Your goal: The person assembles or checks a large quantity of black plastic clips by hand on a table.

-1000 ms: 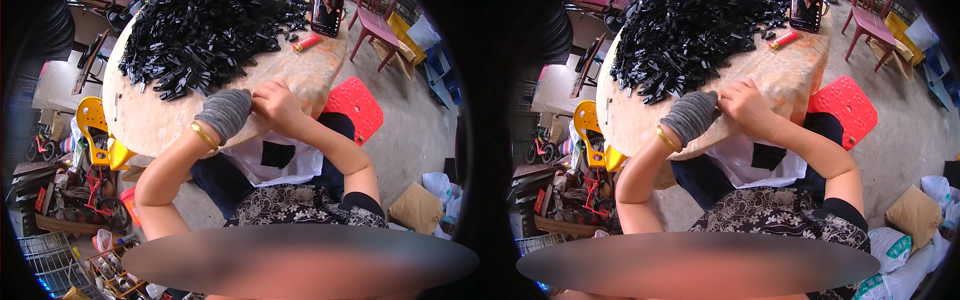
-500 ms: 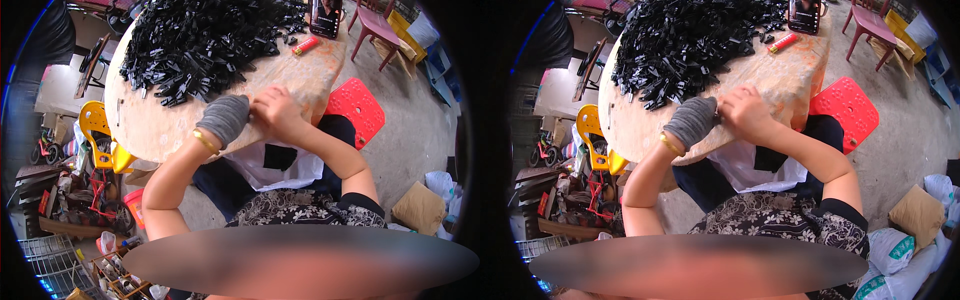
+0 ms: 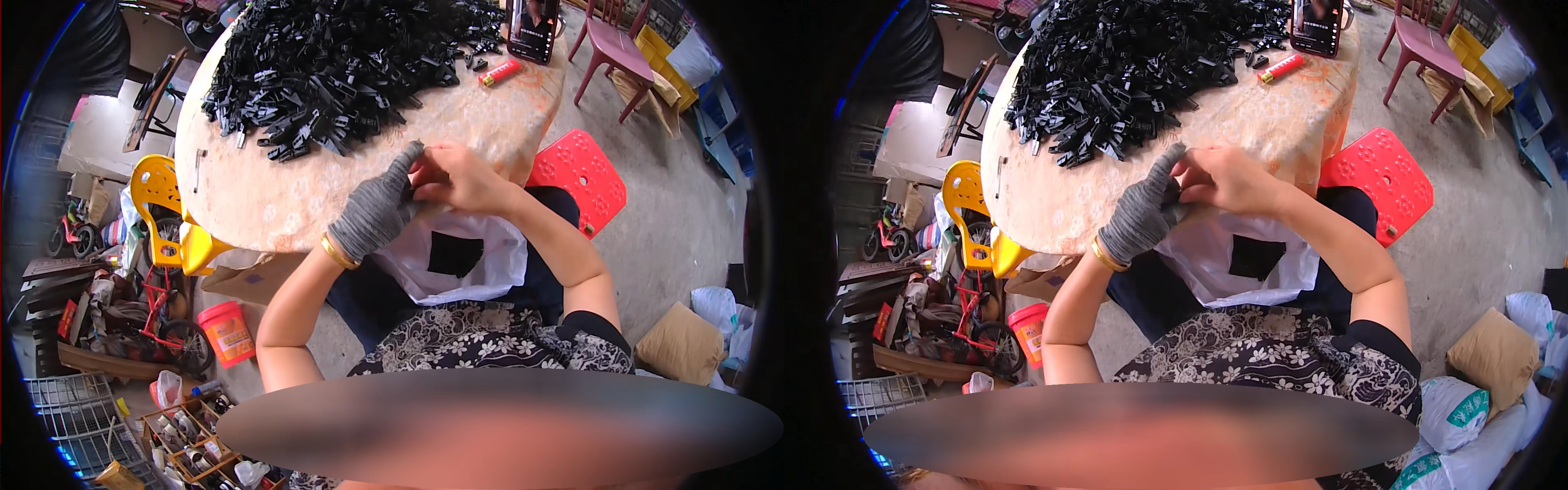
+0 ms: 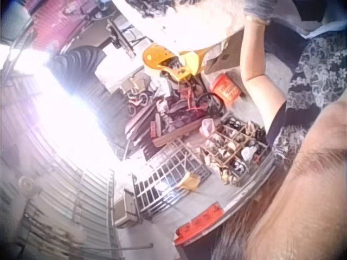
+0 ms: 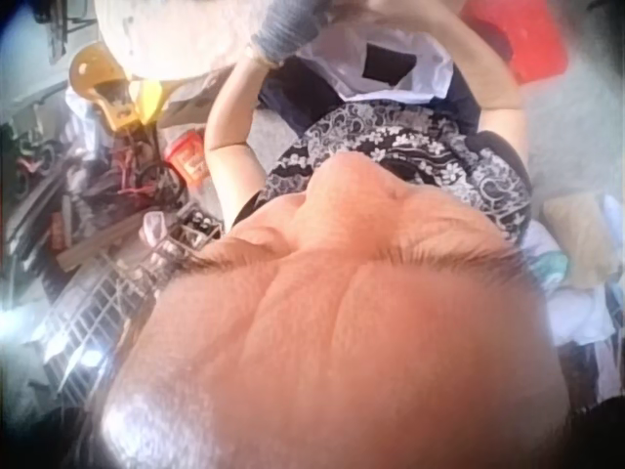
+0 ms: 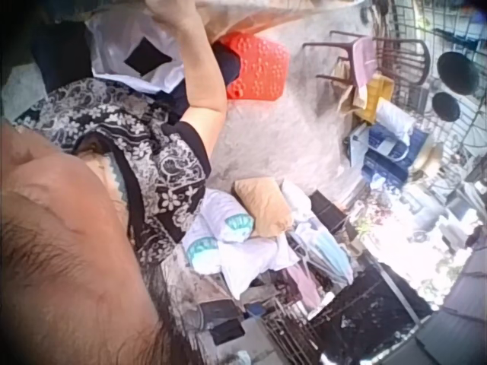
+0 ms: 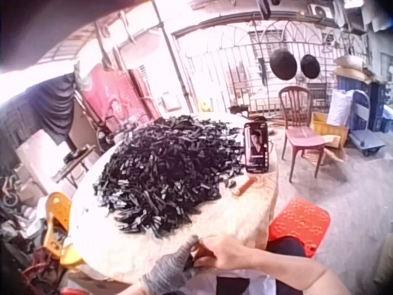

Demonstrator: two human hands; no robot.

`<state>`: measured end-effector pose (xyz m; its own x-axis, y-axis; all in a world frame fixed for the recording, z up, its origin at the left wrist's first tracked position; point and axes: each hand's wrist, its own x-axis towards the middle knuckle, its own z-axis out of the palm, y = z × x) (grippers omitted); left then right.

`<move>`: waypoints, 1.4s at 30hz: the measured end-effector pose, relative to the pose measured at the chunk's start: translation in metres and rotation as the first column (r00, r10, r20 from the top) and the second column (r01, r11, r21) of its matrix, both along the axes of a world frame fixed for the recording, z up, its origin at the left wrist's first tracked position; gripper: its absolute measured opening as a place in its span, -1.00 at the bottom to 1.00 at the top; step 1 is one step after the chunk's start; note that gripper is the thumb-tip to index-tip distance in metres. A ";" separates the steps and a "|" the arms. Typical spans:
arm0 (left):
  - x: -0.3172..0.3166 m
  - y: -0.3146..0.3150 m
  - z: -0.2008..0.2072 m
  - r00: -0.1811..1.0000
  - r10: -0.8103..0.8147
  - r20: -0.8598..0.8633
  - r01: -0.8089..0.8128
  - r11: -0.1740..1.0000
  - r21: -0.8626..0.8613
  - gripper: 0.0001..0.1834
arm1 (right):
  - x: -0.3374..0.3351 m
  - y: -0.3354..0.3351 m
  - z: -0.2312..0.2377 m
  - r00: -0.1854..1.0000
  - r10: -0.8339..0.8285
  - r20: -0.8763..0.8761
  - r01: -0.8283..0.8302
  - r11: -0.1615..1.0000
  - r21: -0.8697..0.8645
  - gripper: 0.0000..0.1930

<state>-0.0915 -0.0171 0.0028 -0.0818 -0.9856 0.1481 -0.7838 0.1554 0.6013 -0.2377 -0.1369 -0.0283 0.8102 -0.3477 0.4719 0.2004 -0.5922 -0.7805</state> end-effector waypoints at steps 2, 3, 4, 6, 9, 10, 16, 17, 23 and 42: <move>-0.008 0.011 0.003 0.993 0.117 0.015 -0.118 0.989 0.094 -0.23 | -0.002 0.004 0.003 0.997 0.050 -0.054 -0.042 0.989 0.140 -0.75; -0.011 0.018 0.007 0.993 0.119 0.015 -0.120 0.989 0.085 -0.23 | -0.004 0.005 0.005 0.994 0.062 -0.086 -0.063 0.998 -0.006 -0.72; -0.015 0.025 0.012 0.994 0.092 0.053 -0.096 0.993 0.064 -0.21 | -0.007 0.005 0.005 0.991 0.065 -0.118 -0.082 0.986 -0.148 -0.70; -0.015 0.034 0.014 0.990 0.060 0.128 -0.048 0.994 -0.097 -0.26 | -0.014 0.006 0.012 0.984 0.117 -0.137 -0.139 0.977 -0.163 -0.71; 0.010 0.034 0.014 0.937 0.137 0.322 -0.093 0.984 -0.150 -0.35 | -0.015 -0.002 0.014 0.957 0.220 -0.189 -0.256 0.948 -0.188 -0.75; 0.019 0.031 0.012 0.919 0.219 0.327 -0.185 0.974 -0.132 -0.46 | -0.010 -0.007 0.013 0.953 0.234 -0.191 -0.271 0.942 -0.198 -0.76; 0.076 -0.012 -0.009 0.757 0.462 0.461 -0.321 0.879 -0.354 -0.51 | 0.038 -0.069 0.003 0.894 -0.436 0.100 0.437 0.806 -0.399 -0.76; 0.080 -0.016 -0.015 0.758 0.462 0.461 -0.318 0.878 -0.357 -0.51 | 0.046 -0.081 -0.002 0.893 -0.438 0.103 0.440 0.803 -0.402 -0.76; 0.075 -0.026 -0.017 0.734 0.455 0.504 -0.357 0.890 -0.283 -0.55 | 0.063 -0.097 -0.009 0.882 -0.472 -0.006 0.374 0.706 -0.601 -0.84; 0.102 0.012 -0.017 0.814 0.438 0.380 -0.286 0.873 -0.395 -0.64 | 0.017 -0.019 0.011 0.953 -0.213 -0.215 0.204 0.977 -0.064 -0.84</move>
<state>0.0110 -0.0048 -0.0137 0.1401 -0.8651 0.4816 -0.9864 -0.0798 0.1436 -0.2209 -0.1561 -0.0175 0.8069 -0.5040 0.3080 -0.1040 -0.6345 -0.7659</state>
